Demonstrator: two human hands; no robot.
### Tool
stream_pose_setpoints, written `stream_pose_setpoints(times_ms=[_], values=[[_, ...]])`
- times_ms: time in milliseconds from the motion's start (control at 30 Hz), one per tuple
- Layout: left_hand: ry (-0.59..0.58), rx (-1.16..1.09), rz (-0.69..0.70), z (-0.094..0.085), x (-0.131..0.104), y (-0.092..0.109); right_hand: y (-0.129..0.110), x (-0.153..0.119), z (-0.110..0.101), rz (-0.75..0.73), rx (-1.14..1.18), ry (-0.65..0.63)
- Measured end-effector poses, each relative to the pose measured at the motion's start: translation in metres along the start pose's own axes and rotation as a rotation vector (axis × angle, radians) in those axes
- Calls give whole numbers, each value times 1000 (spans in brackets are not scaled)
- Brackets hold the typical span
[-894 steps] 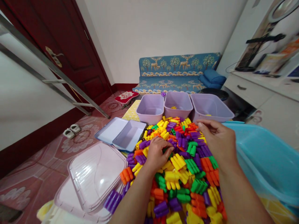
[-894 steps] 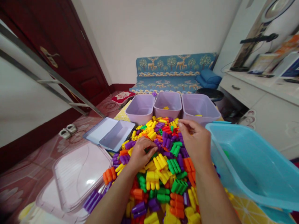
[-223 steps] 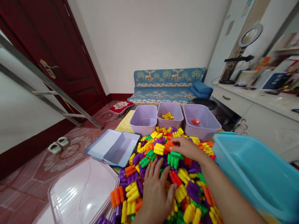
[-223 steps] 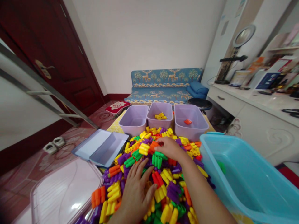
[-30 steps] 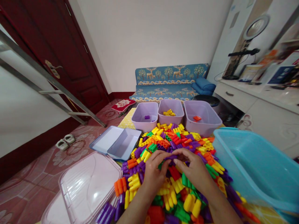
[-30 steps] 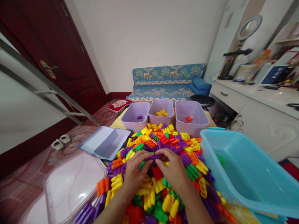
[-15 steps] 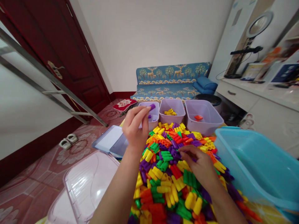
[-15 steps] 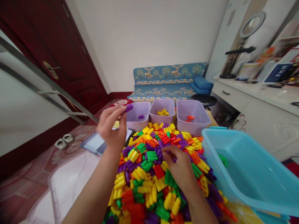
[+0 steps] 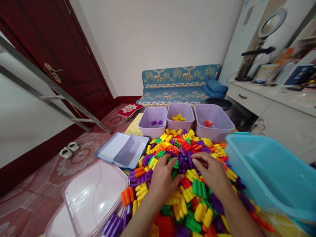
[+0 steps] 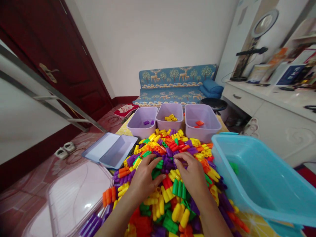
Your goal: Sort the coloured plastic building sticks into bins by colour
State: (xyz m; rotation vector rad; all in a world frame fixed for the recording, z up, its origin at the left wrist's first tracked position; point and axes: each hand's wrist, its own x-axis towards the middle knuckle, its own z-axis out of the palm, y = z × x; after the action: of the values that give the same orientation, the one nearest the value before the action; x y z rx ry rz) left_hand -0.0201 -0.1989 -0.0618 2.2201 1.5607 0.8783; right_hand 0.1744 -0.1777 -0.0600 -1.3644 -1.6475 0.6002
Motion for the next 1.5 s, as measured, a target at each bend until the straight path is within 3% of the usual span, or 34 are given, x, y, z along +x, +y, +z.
stream_pose_setpoints(times_ms=[167,233,367,467,633,833,967,1167,1333,1500], values=[[197,-7,17,2,26,-2,3,1,4,-64,-49,-1],[214,56,18,0,42,-2,4,1,5,-62,-53,-6],[114,163,-25,-2,73,-5,2,0,7,-31,-19,-43],[16,234,-163,-4,94,-11,0,0,9,-6,16,-66],[-38,325,-316,-2,109,-18,-2,-1,11,11,33,-79],[-78,315,-272,0,107,-24,0,-2,13,17,35,-80],[-133,212,-166,-7,100,-26,1,-1,14,16,42,-66],[-165,-10,46,-19,65,-13,4,-1,15,19,46,-47],[-43,-142,-3,-15,34,-5,7,-3,16,34,25,-53],[174,-179,-76,3,23,-9,-9,15,15,-98,-125,-32]])
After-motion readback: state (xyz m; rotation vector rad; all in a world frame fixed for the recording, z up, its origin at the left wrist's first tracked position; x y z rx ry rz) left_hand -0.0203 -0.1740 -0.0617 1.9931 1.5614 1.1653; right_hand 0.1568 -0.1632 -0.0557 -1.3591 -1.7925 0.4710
